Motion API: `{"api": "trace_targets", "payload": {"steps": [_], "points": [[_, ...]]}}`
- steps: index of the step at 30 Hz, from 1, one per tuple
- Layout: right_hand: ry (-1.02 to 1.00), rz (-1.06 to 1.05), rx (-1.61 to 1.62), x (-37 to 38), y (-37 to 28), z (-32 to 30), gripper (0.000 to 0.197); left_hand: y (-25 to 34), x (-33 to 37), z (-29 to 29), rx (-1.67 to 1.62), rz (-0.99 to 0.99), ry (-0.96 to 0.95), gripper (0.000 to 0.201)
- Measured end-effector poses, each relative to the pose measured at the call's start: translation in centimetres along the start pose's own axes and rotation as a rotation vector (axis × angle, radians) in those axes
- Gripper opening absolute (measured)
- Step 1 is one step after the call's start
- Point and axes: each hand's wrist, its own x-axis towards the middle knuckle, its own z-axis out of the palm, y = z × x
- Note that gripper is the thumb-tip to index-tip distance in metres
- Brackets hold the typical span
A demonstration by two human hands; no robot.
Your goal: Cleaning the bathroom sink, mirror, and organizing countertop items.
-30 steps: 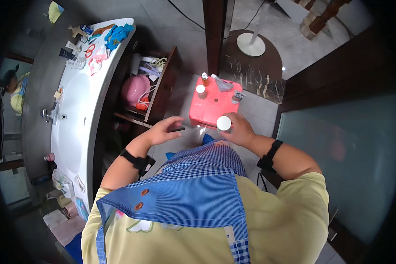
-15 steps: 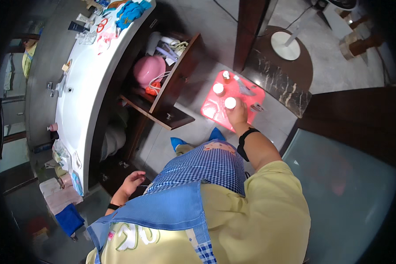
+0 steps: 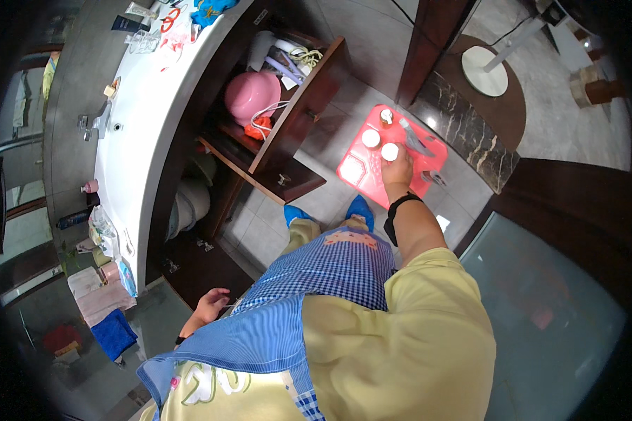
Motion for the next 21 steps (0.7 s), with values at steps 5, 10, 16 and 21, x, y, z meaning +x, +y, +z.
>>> {"api": "trace_targets", "payload": {"steps": [5,10,16,21], "points": [[-0.045,0.1,0.031,0.2,-0.2,0.0,0.051,-0.4,0.2,-0.1,-0.002,0.023,0.015,0.027],[-0.068,0.096,0.042,0.4,0.4,-0.1,0.055,-0.2,0.6,-0.4,0.025,0.038,-0.007,0.027],[-0.056,0.054,0.08,-0.8,0.6,-0.7,0.066,-0.9,1.9,-1.3,-0.025,0.069,-0.027,0.026],[-0.284,0.069,-0.009,-3.8,1.9,-3.0,0.053,2.8,3.7,-2.7,-0.233,0.079,-0.082,0.024]]}}
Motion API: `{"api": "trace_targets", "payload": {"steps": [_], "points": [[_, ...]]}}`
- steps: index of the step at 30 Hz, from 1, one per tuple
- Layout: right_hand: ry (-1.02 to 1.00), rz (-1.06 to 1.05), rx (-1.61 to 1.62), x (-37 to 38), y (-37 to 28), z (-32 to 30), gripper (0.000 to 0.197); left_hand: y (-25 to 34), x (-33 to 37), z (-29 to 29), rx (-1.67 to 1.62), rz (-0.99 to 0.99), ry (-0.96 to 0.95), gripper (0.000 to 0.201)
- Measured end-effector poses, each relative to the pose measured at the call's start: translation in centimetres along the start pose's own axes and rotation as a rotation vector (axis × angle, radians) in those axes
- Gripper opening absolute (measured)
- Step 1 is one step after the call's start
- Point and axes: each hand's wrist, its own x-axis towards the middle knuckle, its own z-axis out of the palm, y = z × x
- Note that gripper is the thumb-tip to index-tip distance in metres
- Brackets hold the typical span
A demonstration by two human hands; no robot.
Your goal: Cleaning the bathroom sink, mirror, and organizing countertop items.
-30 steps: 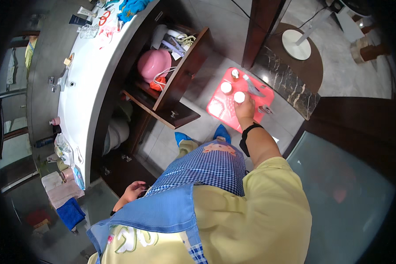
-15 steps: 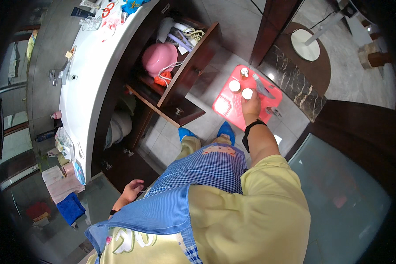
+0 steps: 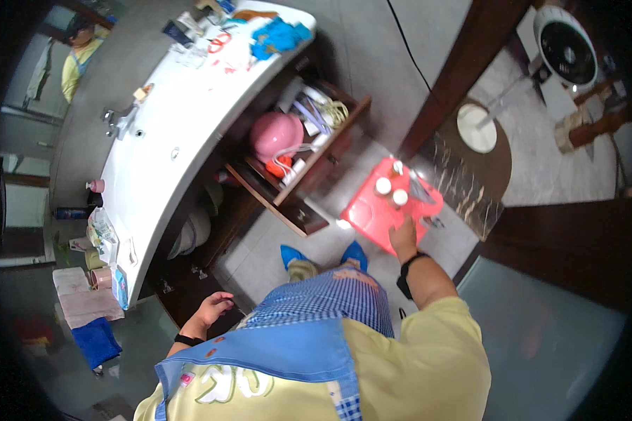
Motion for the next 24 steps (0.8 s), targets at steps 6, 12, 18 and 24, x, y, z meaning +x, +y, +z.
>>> {"api": "trace_targets", "payload": {"steps": [6,12,18,24], "points": [[-0.425,-0.092,-0.324,-3.8,-3.4,-3.5,0.034,2.8,3.6,-4.5,-0.079,0.376,0.032,0.015],[-0.699,-0.418,-0.593,-5.1,-9.7,-4.6,0.022,8.4,2.1,-11.0,-0.061,0.763,0.239,0.002],[-0.776,-0.591,-0.621,-5.9,-22.3,-3.3,0.019,8.7,0.7,-17.3,-0.092,0.894,0.297,0.005],[-0.745,-0.731,-0.206,-6.9,-36.3,-1.9,0.009,7.1,0.0,-21.9,-0.168,0.937,0.276,0.004]]}}
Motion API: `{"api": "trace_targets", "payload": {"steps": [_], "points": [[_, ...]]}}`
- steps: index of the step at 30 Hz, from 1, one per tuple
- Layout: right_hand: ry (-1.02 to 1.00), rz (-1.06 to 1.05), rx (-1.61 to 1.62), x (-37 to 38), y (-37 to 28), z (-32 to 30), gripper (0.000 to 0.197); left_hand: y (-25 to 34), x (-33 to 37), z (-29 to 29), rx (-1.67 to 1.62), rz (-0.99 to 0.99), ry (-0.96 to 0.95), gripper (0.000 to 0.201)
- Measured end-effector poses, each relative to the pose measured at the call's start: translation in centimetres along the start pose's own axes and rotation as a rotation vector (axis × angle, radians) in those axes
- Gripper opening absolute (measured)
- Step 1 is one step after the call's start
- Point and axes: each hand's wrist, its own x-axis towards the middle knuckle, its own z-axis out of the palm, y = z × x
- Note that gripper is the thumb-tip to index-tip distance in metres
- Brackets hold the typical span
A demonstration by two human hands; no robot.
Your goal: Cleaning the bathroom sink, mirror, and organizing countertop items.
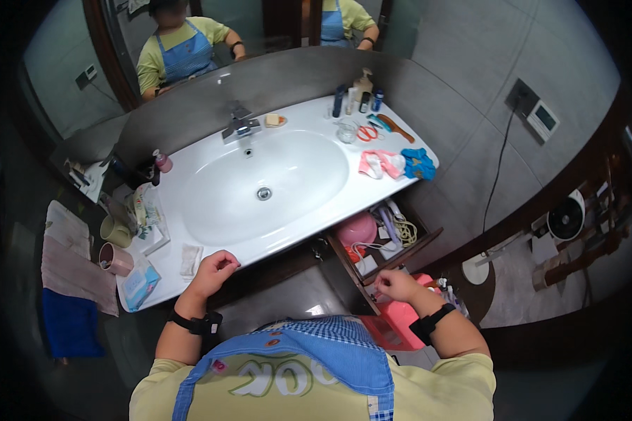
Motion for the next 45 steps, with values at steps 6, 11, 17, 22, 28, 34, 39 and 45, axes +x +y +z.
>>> {"api": "trace_targets", "payload": {"steps": [6,11,17,22,28,34,39,45], "points": [[0.186,-0.167,0.05,6.9,-7.1,-6.0,0.007,-0.3,-1.3,-3.0,-0.071,-0.036,0.024,0.007],[0.361,-0.12,-0.038,14.4,-8.1,-13.6,0.014,1.0,-1.7,-3.9,-0.032,-0.089,0.091,0.005],[0.485,-0.11,-0.221,23.1,-9.7,-22.3,0.016,1.3,-1.1,-5.2,-0.05,-0.063,0.198,0.004],[0.575,0.102,-0.164,29.0,-11.6,-28.4,0.02,2.3,0.5,-5.5,-0.054,-0.075,0.322,0.002],[0.768,0.075,-0.331,38.1,-7.6,-35.9,0.027,2.7,3.6,-5.6,-0.154,-0.13,0.458,0.004],[0.755,0.219,-0.254,45.3,-5.8,-38.9,0.034,3.5,6.2,-4.8,-0.17,-0.222,0.48,0.005],[0.609,0.097,-0.334,49.3,-4.7,-40.4,0.043,3.4,7.6,-4.4,-0.176,-0.279,0.528,0.004],[0.551,0.078,-0.372,53.0,-4.7,-41.3,0.041,3.0,8.5,-3.9,-0.162,-0.301,0.567,0.005]]}}
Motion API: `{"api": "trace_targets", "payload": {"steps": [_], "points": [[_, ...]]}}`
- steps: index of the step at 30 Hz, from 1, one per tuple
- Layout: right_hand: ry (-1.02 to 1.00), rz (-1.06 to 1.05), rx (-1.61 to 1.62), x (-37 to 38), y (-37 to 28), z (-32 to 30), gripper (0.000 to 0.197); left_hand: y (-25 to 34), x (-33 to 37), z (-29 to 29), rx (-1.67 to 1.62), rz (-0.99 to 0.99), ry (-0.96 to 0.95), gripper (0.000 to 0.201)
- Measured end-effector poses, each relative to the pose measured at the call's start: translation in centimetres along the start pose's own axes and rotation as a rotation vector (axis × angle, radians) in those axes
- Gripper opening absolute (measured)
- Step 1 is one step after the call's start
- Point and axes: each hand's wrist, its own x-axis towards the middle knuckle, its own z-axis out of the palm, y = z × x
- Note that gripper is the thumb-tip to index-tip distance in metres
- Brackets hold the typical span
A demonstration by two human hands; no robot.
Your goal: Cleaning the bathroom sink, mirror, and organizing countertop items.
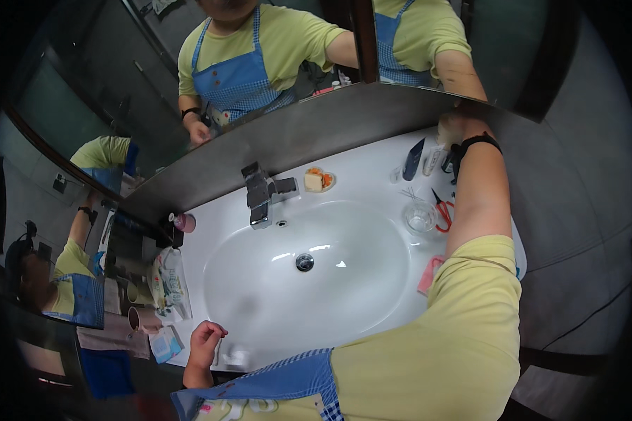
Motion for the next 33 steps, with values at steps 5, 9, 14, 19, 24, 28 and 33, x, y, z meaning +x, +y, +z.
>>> {"api": "trace_targets", "payload": {"steps": [5,9,14,19,24,28,33], "points": [[-0.042,-0.017,-0.032,1.7,0.3,1.6,0.039,-0.7,0.5,0.3,0.01,-0.019,-0.003,0.007],[-0.059,-0.052,-0.04,3.0,-0.4,2.3,0.037,-0.9,0.3,0.0,0.024,-0.029,0.007,0.006],[-0.086,-0.11,-0.052,4.3,-2.0,3.4,0.035,-0.9,0.4,0.3,0.028,-0.051,0.025,0.006],[-0.121,-0.252,-0.031,5.5,-2.6,4.6,0.033,-1.0,0.8,0.4,0.04,-0.095,-0.001,0.005],[-0.136,-0.476,0.032,4.9,-6.2,4.5,0.031,-1.0,0.4,0.1,0.002,-0.034,-0.018,0.003],[-0.116,-0.539,0.063,-0.8,-12.0,3.9,0.022,-1.0,0.0,-0.3,0.009,0.001,-0.045,0.003],[0.078,-0.772,0.169,-8.9,-17.7,3.0,0.017,-1.5,-0.2,-1.1,0.01,0.062,-0.107,0.002]]}}
